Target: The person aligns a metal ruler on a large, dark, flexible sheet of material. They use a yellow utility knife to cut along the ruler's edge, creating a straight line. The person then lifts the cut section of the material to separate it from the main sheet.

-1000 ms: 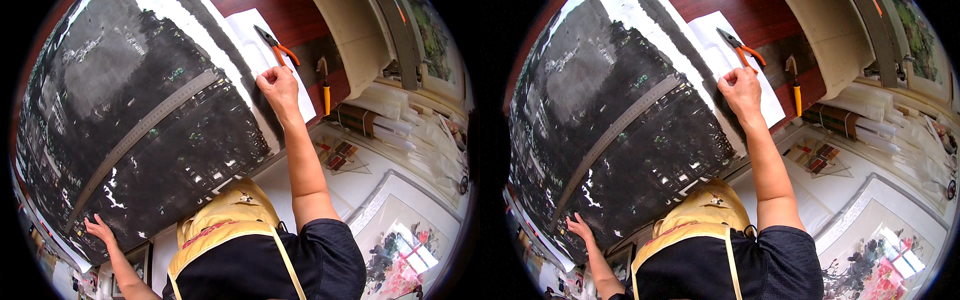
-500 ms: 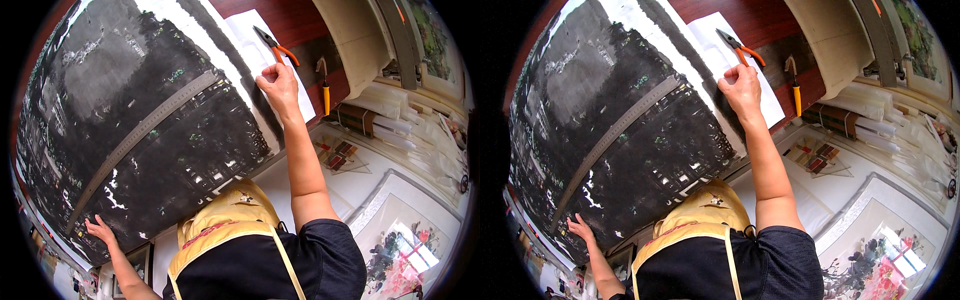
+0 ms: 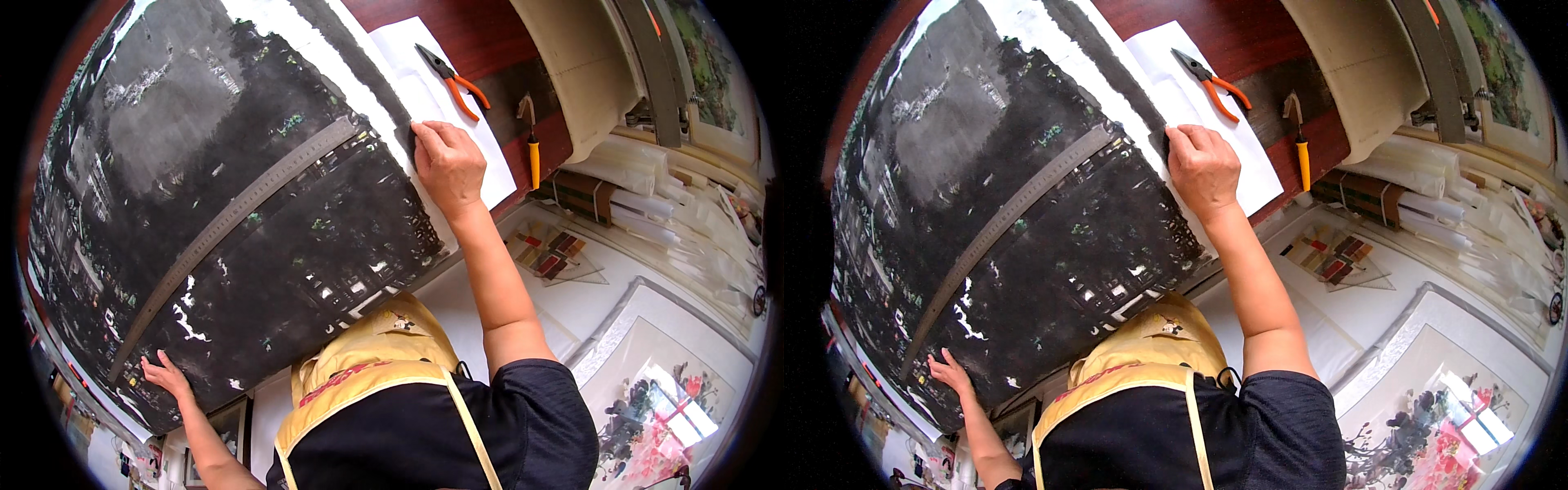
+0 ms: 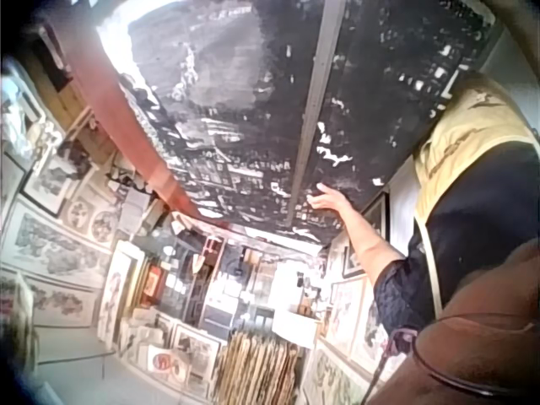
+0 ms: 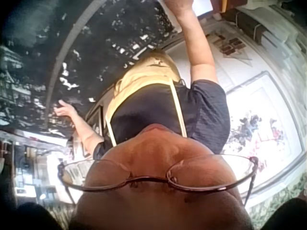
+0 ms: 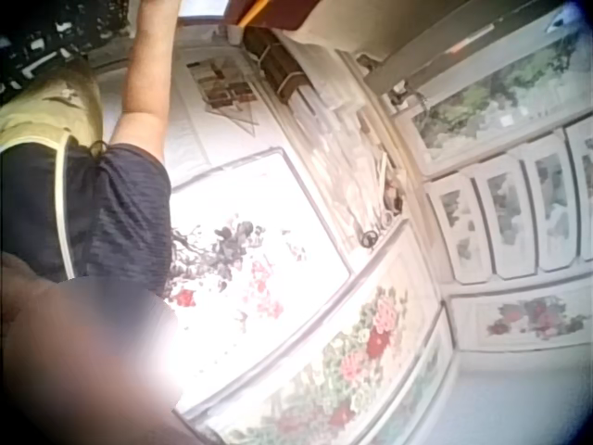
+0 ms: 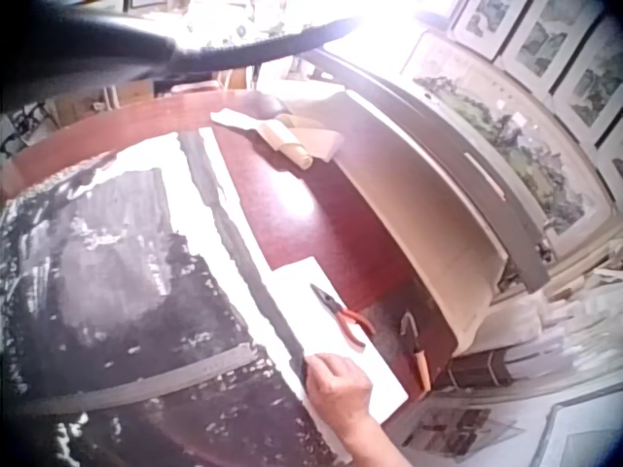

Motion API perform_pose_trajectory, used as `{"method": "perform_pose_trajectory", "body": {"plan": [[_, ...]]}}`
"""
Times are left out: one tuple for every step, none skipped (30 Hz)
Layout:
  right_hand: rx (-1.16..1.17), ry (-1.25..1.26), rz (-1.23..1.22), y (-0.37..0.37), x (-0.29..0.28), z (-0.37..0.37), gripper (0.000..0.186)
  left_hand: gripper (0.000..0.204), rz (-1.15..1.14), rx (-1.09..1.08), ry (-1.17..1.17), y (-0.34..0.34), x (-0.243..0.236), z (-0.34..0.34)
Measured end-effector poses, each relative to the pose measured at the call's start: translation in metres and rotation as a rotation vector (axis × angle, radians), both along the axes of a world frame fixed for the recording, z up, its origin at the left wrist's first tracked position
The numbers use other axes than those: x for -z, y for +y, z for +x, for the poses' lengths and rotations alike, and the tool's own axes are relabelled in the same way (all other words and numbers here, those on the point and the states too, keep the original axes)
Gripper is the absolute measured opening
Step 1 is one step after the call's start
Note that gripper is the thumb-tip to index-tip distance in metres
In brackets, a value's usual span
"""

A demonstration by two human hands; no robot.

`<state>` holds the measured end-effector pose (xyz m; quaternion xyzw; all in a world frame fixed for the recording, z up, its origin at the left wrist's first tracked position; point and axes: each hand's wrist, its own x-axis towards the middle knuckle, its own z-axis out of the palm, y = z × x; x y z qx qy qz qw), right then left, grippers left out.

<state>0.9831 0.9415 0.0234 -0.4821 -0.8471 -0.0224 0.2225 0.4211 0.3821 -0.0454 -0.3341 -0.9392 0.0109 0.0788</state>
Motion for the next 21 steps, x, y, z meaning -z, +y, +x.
{"method": "perform_pose_trajectory", "body": {"plan": [[-0.006,-0.007,0.008,-0.003,0.0,0.0,0.02,0.074,0.006,0.0,-0.003,0.001,0.0,0.0],[-0.012,-0.014,0.016,-0.007,0.0,0.0,0.023,0.074,0.011,0.001,-0.007,0.001,0.0,0.001],[-0.019,-0.02,0.024,-0.01,0.001,0.001,0.026,0.074,0.018,0.0,-0.009,0.001,0.0,0.0],[-0.018,-0.052,-0.002,-0.012,0.003,0.004,0.034,0.074,0.011,-0.006,-0.009,0.001,0.0,0.0],[-0.02,-0.057,0.009,-0.012,0.004,0.005,0.035,0.074,0.004,-0.012,-0.008,0.001,0.001,0.001],[-0.023,-0.059,0.019,-0.012,0.005,0.005,0.035,0.074,-0.005,-0.018,-0.006,-0.001,0.001,0.0],[-0.025,-0.062,0.028,-0.012,0.006,0.006,0.036,0.074,-0.011,-0.015,0.0,-0.003,0.0,-0.002],[-0.022,-0.057,0.027,-0.012,0.008,0.006,0.036,0.074,-0.017,-0.012,0.005,-0.004,0.0,-0.004],[-0.018,-0.055,0.026,-0.012,0.009,0.007,0.036,0.074,-0.023,-0.01,0.009,-0.004,-0.001,-0.003],[-0.015,-0.052,0.025,-0.012,0.009,0.007,0.036,0.074,-0.02,-0.011,0.0,-0.004,-0.001,-0.003],[-0.01,-0.052,0.025,-0.013,0.009,0.007,0.036,0.075,-0.016,-0.012,-0.007,-0.003,-0.001,-0.004],[-0.005,-0.054,0.026,-0.013,0.009,0.007,0.036,0.075,-0.012,-0.014,-0.017,0.0,-0.001,-0.002],[-0.001,-0.056,0.027,-0.013,0.008,0.008,0.036,0.074,-0.012,-0.023,-0.03,0.002,-0.001,0.0],[0.004,-0.054,0.025,-0.013,0.007,0.007,0.035,0.074,-0.013,-0.031,-0.042,0.004,-0.002,0.001],[0.008,-0.048,0.021,-0.013,0.006,0.006,0.035,0.073,-0.015,-0.04,-0.051,0.003,-0.003,0.001],[0.012,-0.042,0.017,-0.013,0.005,0.006,0.034,0.072,-0.01,-0.039,-0.044,0.002,-0.004,0.002],[0.01,-0.042,0.014,-0.013,0.006,0.005,0.034,0.072,-0.006,-0.037,-0.037,0.001,-0.005,0.002],[0.01,-0.045,0.012,-0.012,0.005,0.005,0.033,0.072,-0.001,-0.034,-0.033,0.002,-0.004,0.002],[0.009,-0.047,0.009,-0.012,0.005,0.005,0.033,0.072,0.004,-0.027,-0.029,0.002,-0.004,0.002],[0.006,-0.054,0.011,-0.012,0.005,0.005,0.034,0.072,0.01,-0.02,-0.026,0.002,-0.004,0.002],[0.003,-0.059,0.013,-0.012,0.005,0.006,0.034,0.072,0.016,-0.013,-0.022,0.002,-0.004,0.002]]}}
